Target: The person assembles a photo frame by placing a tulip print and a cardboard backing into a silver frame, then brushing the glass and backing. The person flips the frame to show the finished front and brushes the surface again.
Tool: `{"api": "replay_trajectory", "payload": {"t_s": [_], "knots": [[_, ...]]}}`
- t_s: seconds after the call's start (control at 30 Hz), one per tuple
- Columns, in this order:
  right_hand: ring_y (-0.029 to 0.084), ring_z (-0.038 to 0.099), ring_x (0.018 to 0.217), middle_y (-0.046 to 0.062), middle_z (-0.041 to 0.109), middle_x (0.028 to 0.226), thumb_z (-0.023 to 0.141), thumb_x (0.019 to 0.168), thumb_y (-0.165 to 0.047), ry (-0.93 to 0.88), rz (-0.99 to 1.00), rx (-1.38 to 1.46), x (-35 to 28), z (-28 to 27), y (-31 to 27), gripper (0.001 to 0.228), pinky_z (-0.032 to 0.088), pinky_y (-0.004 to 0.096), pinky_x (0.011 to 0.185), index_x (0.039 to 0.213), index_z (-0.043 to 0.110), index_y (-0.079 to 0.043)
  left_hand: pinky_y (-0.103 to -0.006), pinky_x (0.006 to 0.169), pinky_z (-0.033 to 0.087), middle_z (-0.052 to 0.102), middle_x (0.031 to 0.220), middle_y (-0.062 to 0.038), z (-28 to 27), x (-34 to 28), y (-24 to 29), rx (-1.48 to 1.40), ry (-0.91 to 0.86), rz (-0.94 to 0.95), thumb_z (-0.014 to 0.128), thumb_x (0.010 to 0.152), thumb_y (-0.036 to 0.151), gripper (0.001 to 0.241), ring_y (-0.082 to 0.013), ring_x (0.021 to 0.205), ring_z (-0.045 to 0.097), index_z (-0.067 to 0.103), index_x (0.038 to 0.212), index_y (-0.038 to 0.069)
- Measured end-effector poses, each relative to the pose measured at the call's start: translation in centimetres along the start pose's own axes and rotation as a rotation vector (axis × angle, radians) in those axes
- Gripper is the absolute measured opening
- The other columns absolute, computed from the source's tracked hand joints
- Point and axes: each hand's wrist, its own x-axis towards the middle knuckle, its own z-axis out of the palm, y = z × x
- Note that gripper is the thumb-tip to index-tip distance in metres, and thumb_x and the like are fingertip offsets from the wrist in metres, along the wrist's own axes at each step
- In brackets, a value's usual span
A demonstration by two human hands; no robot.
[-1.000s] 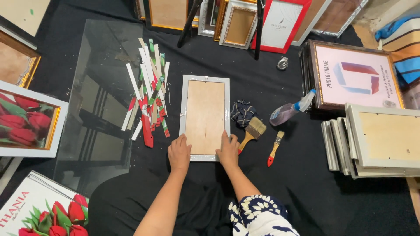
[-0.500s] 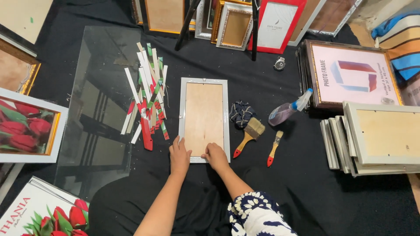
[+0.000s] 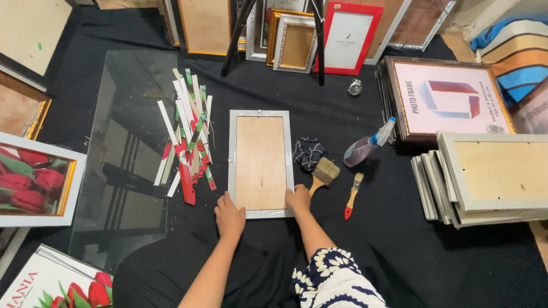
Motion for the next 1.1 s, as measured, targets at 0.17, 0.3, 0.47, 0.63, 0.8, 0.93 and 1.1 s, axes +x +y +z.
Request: {"api": "replay_trajectory", "payload": {"t_s": [0.17,0.3,0.47,0.63,0.8,0.93,1.1], "knots": [[0.044,0.059,0.127,0.027,0.059,0.131,0.079,0.082,-0.046,-0.147,0.098,0.215,-4.1,-3.5,-4.0,0.075,0.051,0.054,0.101,0.136,0.057,0.000,-0.0426,0.105,0.051,0.041,0.148,-0.016,-0.8,0.3,-0.5,-0.070,-0.041,0.036,0.070,0.093,0.027,0.078,-0.0333,0.126,0.051,0.032,0.157,0.004],[0.046,0.059,0.128,0.028,0.062,0.130,0.082,0.080,-0.049,-0.167,-0.010,0.256,-6.6,-6.7,-6.4,0.071,0.051,0.055,0.102,0.128,0.063,-0.001,-0.0432,0.107,0.047,0.041,0.147,-0.016,0.2,0.8,-1.5,-0.151,-0.083,0.055,0.069,0.092,0.027,0.079,-0.0338,0.127,0.049,0.031,0.158,0.004],[0.043,0.059,0.128,0.026,0.064,0.127,0.080,0.078,-0.041,-0.216,-0.025,0.327,-8.7,-9.9,-8.9,0.063,0.052,0.052,0.100,0.124,0.065,-0.001,-0.0448,0.112,0.044,0.040,0.149,-0.017,-1.9,-0.8,0.4,-0.236,-0.168,0.061,0.063,0.093,0.027,0.075,-0.0372,0.133,0.046,0.033,0.160,0.010],[0.034,0.065,0.116,0.021,0.070,0.111,0.076,0.077,-0.036,-0.185,-0.078,0.329,-8.8,-11.2,-9.5,0.047,0.052,0.046,0.092,0.112,0.069,-0.005,-0.0415,0.112,0.046,0.032,0.155,-0.013,-2.8,-1.5,2.3,-0.211,-0.247,0.103,0.060,0.096,0.034,0.070,-0.0342,0.139,0.043,0.037,0.159,0.015],[0.039,0.061,0.126,0.023,0.069,0.123,0.069,0.079,-0.045,-0.192,-0.097,0.086,-7.0,-10.9,-7.5,0.058,0.051,0.050,0.100,0.122,0.065,-0.006,-0.0450,0.113,0.046,0.026,0.159,-0.015,-2.4,-1.3,1.8,-0.162,-0.239,0.092,0.062,0.096,0.038,0.078,-0.0366,0.139,0.041,0.029,0.161,0.011],[0.039,0.059,0.130,0.026,0.063,0.134,0.063,0.080,-0.042,-0.268,-0.091,-0.074,-6.5,-9.5,-7.0,0.067,0.050,0.051,0.104,0.133,0.061,-0.001,-0.0474,0.111,0.045,0.031,0.155,-0.014,-3.0,-1.3,2.1,-0.131,-0.217,0.060,0.069,0.089,0.047,0.089,-0.0369,0.135,0.042,0.029,0.161,0.013],[0.039,0.049,0.138,0.025,0.050,0.145,0.051,0.090,-0.040,-0.227,-0.091,-0.017,-4.3,-6.5,-5.4,0.066,0.048,0.049,0.107,0.146,0.054,-0.003,-0.0475,0.109,0.043,0.036,0.152,-0.015,-1.5,0.1,0.0,-0.156,-0.124,-0.002,0.070,0.091,0.037,0.084,-0.0371,0.131,0.045,0.031,0.160,0.011]]}}
